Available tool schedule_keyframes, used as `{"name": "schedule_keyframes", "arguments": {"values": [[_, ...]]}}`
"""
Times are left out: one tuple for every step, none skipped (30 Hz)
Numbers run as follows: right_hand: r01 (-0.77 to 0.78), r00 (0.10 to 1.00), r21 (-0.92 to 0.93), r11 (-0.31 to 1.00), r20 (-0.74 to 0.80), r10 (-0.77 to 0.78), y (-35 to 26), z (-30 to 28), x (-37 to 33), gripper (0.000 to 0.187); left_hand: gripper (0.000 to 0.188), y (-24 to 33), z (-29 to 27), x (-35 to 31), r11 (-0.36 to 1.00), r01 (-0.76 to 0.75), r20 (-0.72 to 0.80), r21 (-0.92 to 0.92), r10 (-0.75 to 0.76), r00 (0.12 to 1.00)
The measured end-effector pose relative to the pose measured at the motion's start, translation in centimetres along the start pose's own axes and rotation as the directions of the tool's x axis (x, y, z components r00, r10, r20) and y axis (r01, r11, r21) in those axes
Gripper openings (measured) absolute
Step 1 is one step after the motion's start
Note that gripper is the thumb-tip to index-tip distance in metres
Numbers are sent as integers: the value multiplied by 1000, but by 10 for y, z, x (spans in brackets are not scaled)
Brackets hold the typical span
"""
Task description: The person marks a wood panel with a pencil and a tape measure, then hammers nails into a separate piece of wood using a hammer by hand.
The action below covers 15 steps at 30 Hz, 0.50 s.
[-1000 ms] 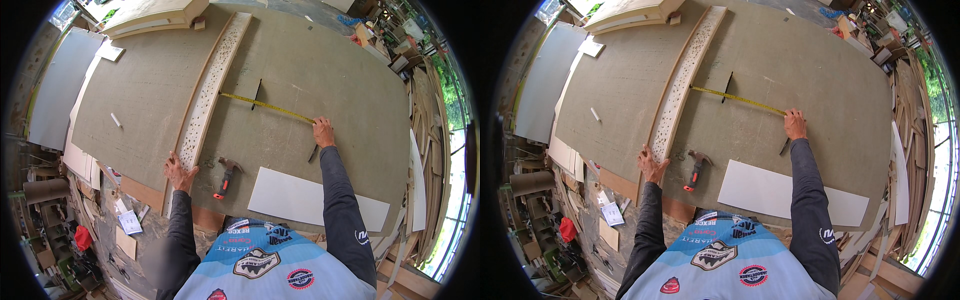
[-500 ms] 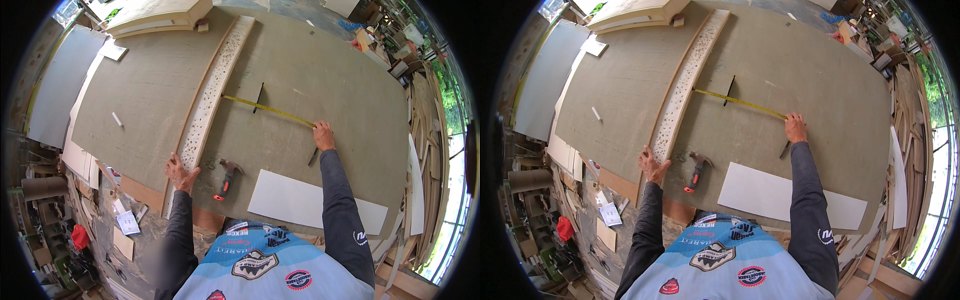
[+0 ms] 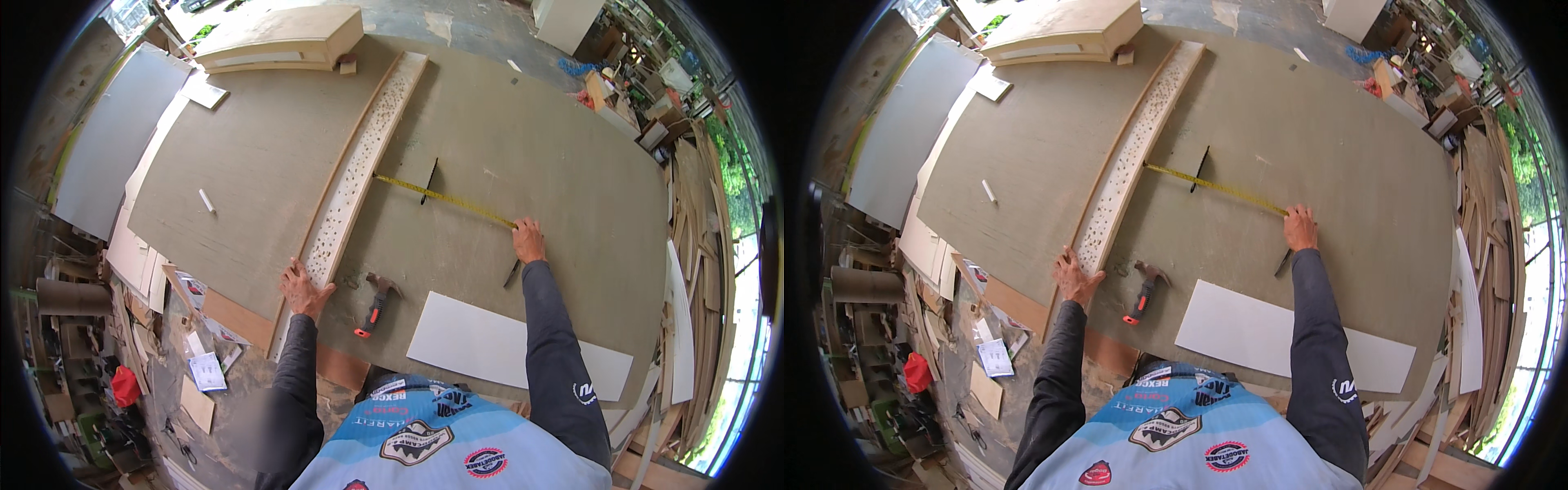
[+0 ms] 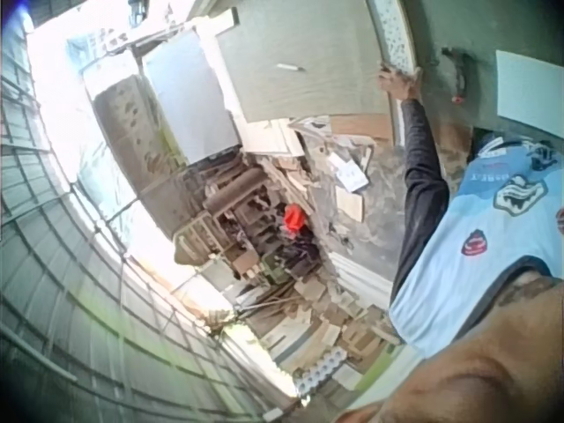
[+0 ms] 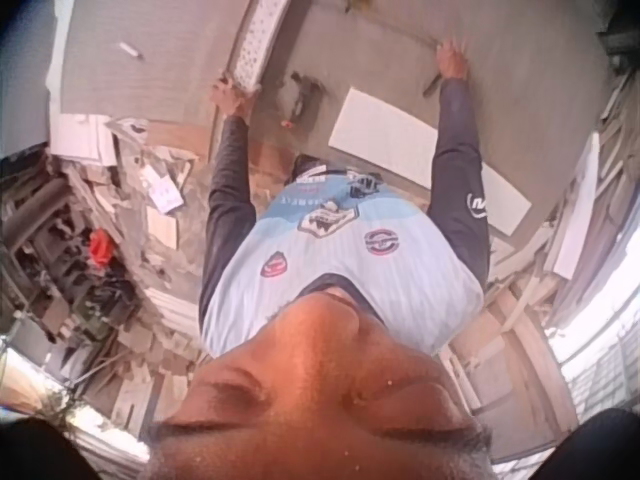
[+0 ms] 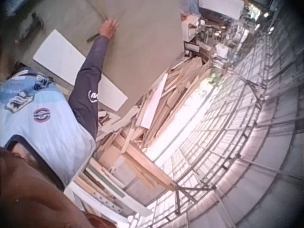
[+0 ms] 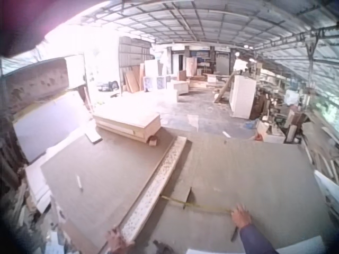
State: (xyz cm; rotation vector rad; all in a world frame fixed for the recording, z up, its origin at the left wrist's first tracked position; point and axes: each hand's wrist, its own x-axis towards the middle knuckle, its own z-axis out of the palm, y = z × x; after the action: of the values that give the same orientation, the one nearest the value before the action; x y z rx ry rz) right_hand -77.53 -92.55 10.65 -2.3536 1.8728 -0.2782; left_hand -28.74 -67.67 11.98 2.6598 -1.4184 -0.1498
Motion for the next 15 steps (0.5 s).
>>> {"name": "schedule_keyframes", "arguments": {"values": [[6, 1000, 13, 1000, -9, -6, 0, -1, 0, 25, 120, 0, 1, 1, 1000, 6, 8, 8, -6, 1000], [-3, 1000, 37, 999, -3, 3, 1, -1, 0, 24, 120, 1, 1, 2, 1000, 10, 15, 16, -10, 1000], [-13, 1000, 61, 998, 4, 12, 3, -2, 1, 24, 121, 1, 2, 3, 1000, 13, 22, 25, -14, 1000], [-23, 1000, 84, 996, 12, 22, 4, -1, 0, 24, 121, 2, 2, 2, 999, 9, 14, 39, -10, 1000], [-28, 999, 115, 993, -14, 30, 1, 1, -3, 27, 121, 3, 2, 2, 999, 9, 13, 41, -9, 1000], [-30, 999, 148, 989, -37, 35, -7, 3, -8, 31, 121, 2, 2, 1, 999, 13, 12, 46, -13, 1000], [-31, 997, 181, 983, -59, 43, -16, 5, -12, 35, 121, 1, 0, 1, 999, 15, 10, 51, -16, 1000], [6, 990, 241, 971, -139, 28, -25, 8, -18, 41, 121, 3, -3, 1, 1000, 2, 20, 18, -2, 1000], [48, 977, 296, 954, -213, 17, -44, 11, -27, 48, 121, 2, -2, 1, 1000, -1, 6, 8, 1, 1000], [90, 959, 347, 933, -284, 14, -65, 14, -37, 55, 121, 0, -1, 0, 1000, -9, -4, 0, 9, 1000], [112, 965, 396, 912, -262, -5, -83, 20, -45, 62, 121, 0, -1, 0, 1000, -24, -12, -10, 24, 1000], [129, 970, 442, 888, -244, -20, -102, 27, -52, 68, 120, 1, 0, 0, 999, -17, 5, -33, 17, 1000], [179, 965, 455, 872, -253, -66, -129, 28, -61, 67, 120, 1, 1, 1, 999, -9, 22, -54, 10, 1000], [232, 958, 472, 850, -264, -115, -162, 26, -68, 65, 120, -3, 1, 1, 998, 3, 36, -69, -1, 999], [248, 961, 521, 817, -237, -141, -199, 21, -76, 63, 120, -7, 0, 1, 998, 13, 28, -67, -11, 1000]]}}
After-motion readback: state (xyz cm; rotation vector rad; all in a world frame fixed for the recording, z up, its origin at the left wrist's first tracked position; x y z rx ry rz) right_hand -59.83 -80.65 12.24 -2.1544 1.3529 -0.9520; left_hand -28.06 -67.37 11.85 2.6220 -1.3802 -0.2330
